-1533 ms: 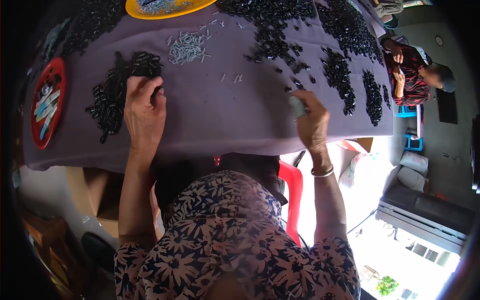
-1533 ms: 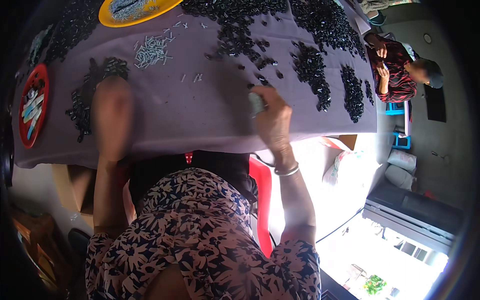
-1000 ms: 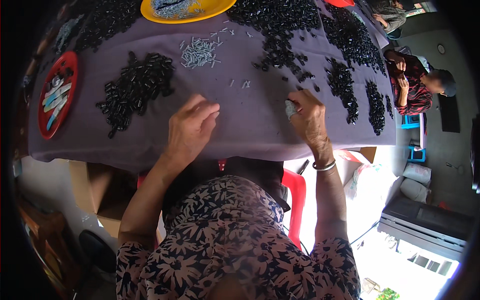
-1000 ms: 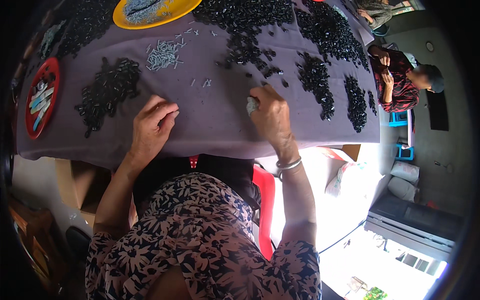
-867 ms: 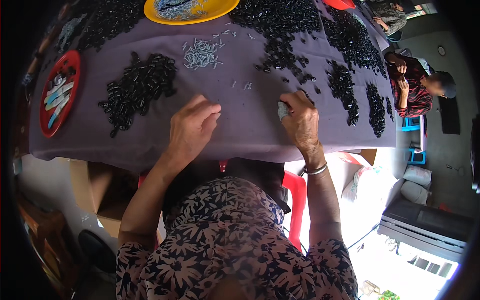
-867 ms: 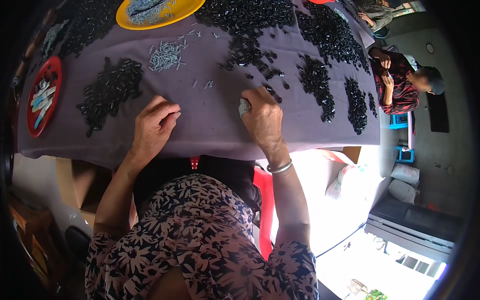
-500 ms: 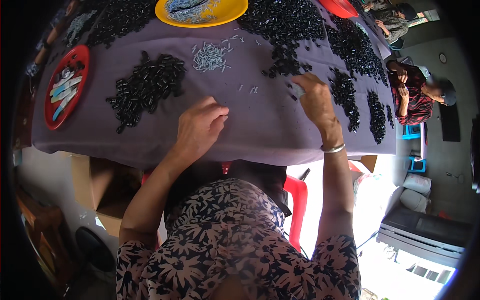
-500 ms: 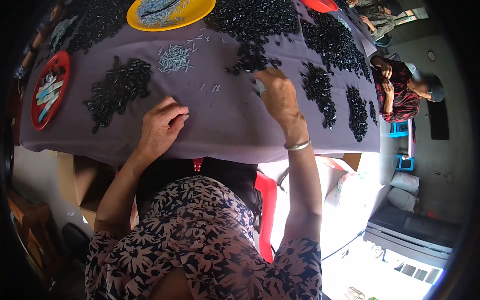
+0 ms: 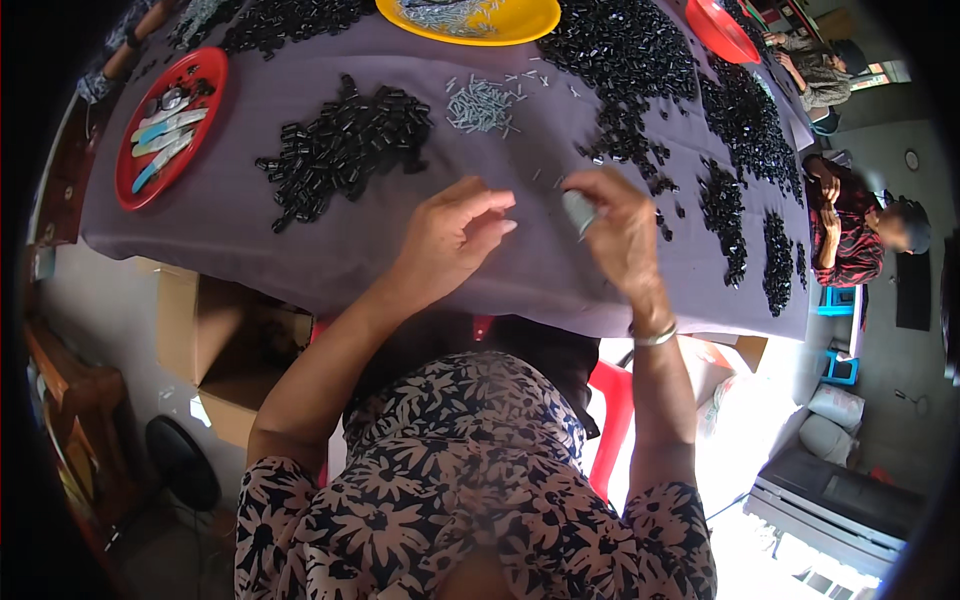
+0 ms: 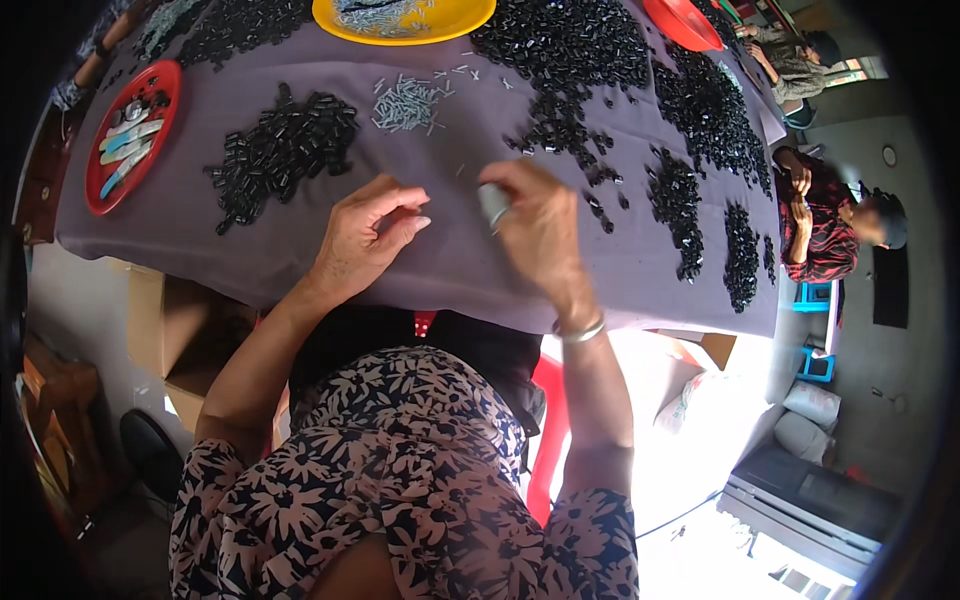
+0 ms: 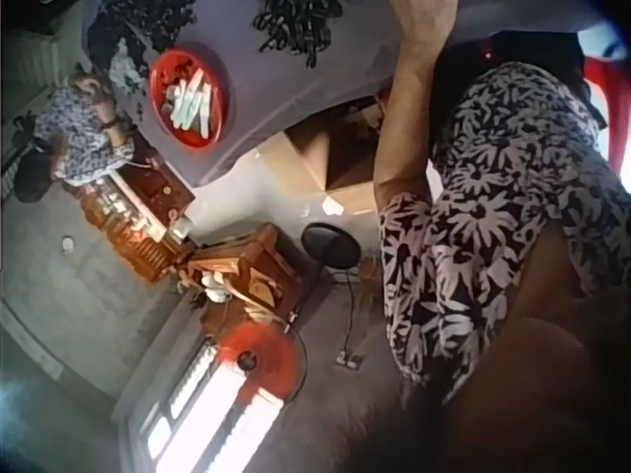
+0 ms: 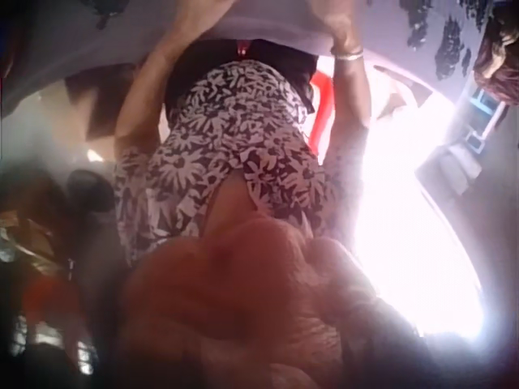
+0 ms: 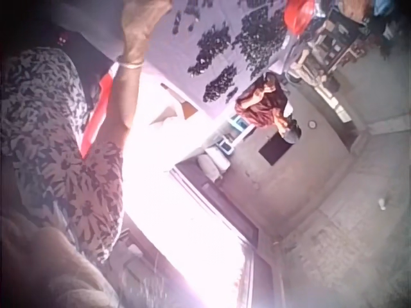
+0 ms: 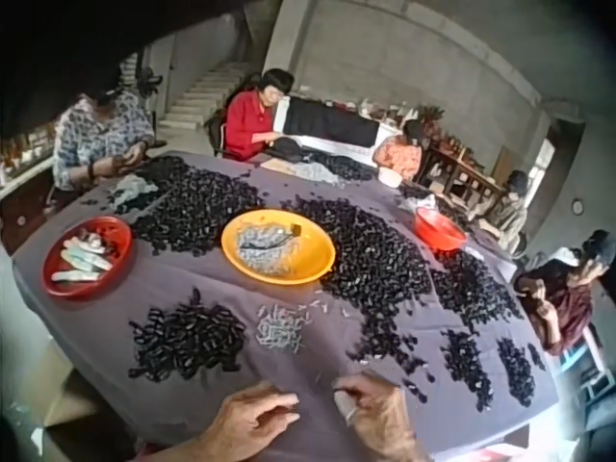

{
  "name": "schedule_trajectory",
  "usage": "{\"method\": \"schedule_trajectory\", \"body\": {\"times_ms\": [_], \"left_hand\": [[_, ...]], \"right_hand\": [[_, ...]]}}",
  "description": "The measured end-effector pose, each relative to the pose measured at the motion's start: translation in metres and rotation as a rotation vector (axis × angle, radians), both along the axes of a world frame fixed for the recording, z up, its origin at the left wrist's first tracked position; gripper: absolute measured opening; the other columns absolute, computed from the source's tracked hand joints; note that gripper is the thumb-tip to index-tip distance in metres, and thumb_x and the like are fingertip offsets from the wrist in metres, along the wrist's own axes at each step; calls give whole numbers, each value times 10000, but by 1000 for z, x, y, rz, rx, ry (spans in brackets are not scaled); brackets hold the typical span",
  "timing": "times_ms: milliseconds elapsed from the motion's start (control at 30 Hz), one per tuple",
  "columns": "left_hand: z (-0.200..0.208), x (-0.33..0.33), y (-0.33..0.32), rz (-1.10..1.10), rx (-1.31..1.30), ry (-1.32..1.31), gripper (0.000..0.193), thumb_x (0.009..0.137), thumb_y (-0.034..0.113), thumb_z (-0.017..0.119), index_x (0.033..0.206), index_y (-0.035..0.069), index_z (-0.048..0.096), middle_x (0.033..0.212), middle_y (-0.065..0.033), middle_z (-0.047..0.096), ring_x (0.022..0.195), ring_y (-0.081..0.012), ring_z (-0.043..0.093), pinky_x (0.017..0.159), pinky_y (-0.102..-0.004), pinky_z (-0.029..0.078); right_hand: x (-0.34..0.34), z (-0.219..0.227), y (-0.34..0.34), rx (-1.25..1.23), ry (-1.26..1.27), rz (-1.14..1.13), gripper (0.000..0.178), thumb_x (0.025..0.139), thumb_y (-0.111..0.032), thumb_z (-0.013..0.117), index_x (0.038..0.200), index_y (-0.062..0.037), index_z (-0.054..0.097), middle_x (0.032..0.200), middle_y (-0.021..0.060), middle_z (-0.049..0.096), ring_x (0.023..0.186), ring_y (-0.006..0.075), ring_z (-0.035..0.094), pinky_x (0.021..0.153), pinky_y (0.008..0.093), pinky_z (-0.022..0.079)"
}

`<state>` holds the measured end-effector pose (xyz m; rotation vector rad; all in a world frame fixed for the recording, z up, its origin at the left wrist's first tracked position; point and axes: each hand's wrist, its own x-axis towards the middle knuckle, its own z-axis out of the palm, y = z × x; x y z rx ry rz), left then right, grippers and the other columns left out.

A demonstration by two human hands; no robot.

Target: Inserting small metal pins into black plastic components at a workstation.

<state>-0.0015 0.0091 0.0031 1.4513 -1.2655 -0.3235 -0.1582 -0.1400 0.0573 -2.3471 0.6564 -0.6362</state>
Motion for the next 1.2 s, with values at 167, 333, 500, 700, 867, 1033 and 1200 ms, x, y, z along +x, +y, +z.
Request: {"method": "schedule_trajectory", "body": {"times_ms": [167,333,500,700,867,1033,1200], "left_hand": [[-4,-8,-5,-278,-77,860,277,863,1,706,1134,0,649,1006,-33,659,883,-94,631,737,-245,523],[4,6,-1,-314,103,778,303,867,-33,691,1164,-5,637,979,-40,673,922,-107,634,856,-248,534],[0,10,1,-303,96,713,288,857,-32,696,1139,-4,648,973,-53,681,895,-99,636,775,-245,532],[3,18,-1,-48,30,-74,242,790,-18,718,1022,26,667,880,-41,662,796,-164,639,712,-307,496],[-7,16,-8,-26,-42,-296,185,754,31,734,926,51,667,856,-33,638,771,-244,606,724,-365,461],[-5,17,-7,-23,-21,-250,156,758,41,738,895,77,676,840,-21,629,800,-223,607,722,-357,445],[-10,20,-10,-11,12,-265,153,735,61,759,864,89,683,828,-9,625,816,-216,603,723,-358,433]], "right_hand": [[16,-26,55,262,-363,-3,178,830,71,701,976,-30,682,889,39,652,821,119,632,735,259,513],[16,-32,54,380,-435,23,186,837,77,682,983,-39,686,875,42,623,800,130,617,715,254,501],[15,-18,53,190,-299,77,157,881,39,661,1018,-33,686,917,16,634,816,90,588,733,225,483],[16,9,-8,-242,-6,122,253,801,72,644,1040,-11,653,933,81,651,719,209,646,645,305,513],[31,12,-28,-544,184,440,308,681,69,617,974,-24,635,880,91,596,829,293,620,718,360,514],[44,8,-29,-802,330,564,178,700,25,619,863,-42,597,836,95,543,886,290,603,779,380,503],[52,1,-41,-728,353,494,121,752,31,617,851,-37,598,828,113,562,841,303,624,730,407,515]]}}
